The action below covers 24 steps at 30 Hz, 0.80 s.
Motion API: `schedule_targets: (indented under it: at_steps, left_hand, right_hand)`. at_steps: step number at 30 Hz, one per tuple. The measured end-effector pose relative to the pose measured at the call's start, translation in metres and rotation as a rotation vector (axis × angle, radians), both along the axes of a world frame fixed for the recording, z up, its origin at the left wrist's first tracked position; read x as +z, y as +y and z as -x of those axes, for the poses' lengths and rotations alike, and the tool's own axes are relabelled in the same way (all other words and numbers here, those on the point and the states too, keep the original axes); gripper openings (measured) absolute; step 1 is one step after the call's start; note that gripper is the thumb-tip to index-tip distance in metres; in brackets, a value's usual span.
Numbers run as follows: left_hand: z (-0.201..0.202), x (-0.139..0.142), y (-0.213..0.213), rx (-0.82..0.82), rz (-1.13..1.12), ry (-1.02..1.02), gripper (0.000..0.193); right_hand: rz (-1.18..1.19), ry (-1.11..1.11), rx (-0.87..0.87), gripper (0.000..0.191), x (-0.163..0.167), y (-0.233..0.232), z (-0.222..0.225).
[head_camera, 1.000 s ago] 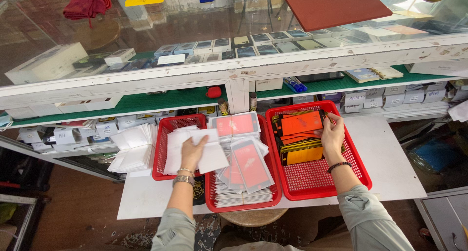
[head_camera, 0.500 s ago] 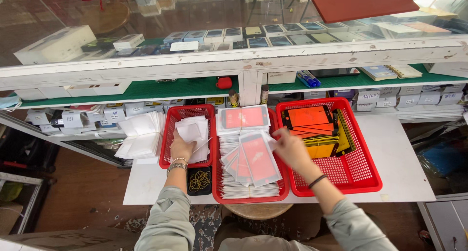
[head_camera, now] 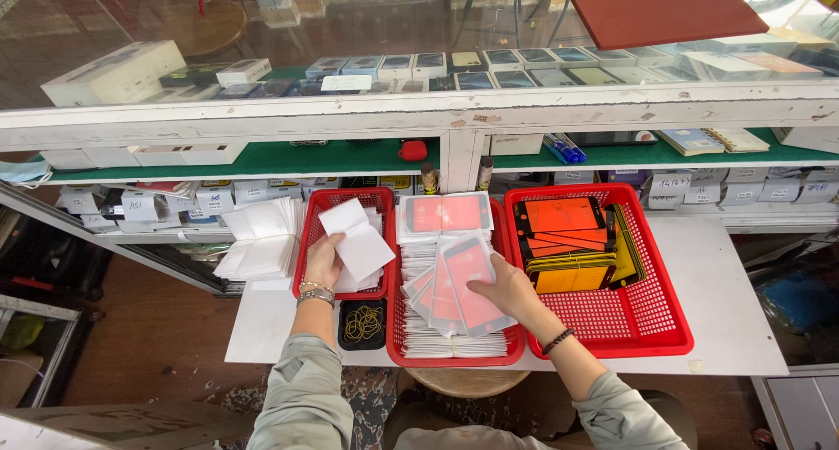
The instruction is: The person sits at a shop counter and sorts tempered glass screen protectors. They pick up protectors with orange and yellow backing films one at a time, place them into white paper sleeves, and stack the sleeved protectors into red plastic baskets, working through the pile.
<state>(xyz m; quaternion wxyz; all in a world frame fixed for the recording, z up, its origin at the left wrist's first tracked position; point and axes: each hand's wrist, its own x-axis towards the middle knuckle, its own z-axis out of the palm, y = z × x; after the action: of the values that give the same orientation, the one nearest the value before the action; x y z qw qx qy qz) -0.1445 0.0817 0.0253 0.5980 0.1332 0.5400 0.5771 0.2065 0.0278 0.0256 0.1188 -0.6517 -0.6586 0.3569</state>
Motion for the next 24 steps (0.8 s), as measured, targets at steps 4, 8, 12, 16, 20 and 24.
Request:
schedule_targets:
  at_steps: [4,8,12,16,20,24]
  left_hand:
    - [-0.003,0.015,0.008,-0.115,-0.007,0.043,0.060]
    - [-0.024,0.031,0.012,-0.251,-0.085,0.106,0.061]
    - [-0.061,0.037,0.011,-0.371,-0.105,0.224,0.059]
    - [-0.101,0.038,0.008,-0.325,-0.188,0.034,0.054]
    - [-0.095,0.031,0.010,-0.138,-0.103,0.070,0.043]
    - [-0.040,0.017,0.018,-0.182,0.012,0.568,0.035]
  right_hand:
    - [0.001,0.235,-0.047,0.060,0.006,-0.004,-0.002]
    - [-0.637,-0.111,0.014,0.066,0.021,-0.009,0.013]
    - [-0.501,0.158,0.067,0.051,0.031,0.001,0.046]
    - [0.031,0.304,0.048,0.043,0.034,0.005,0.067]
    - [-0.132,0.252,0.058,0.038,0.045,0.006,0.049]
    - [-0.225,-0.235,0.086,0.051,0.053,0.002,0.015]
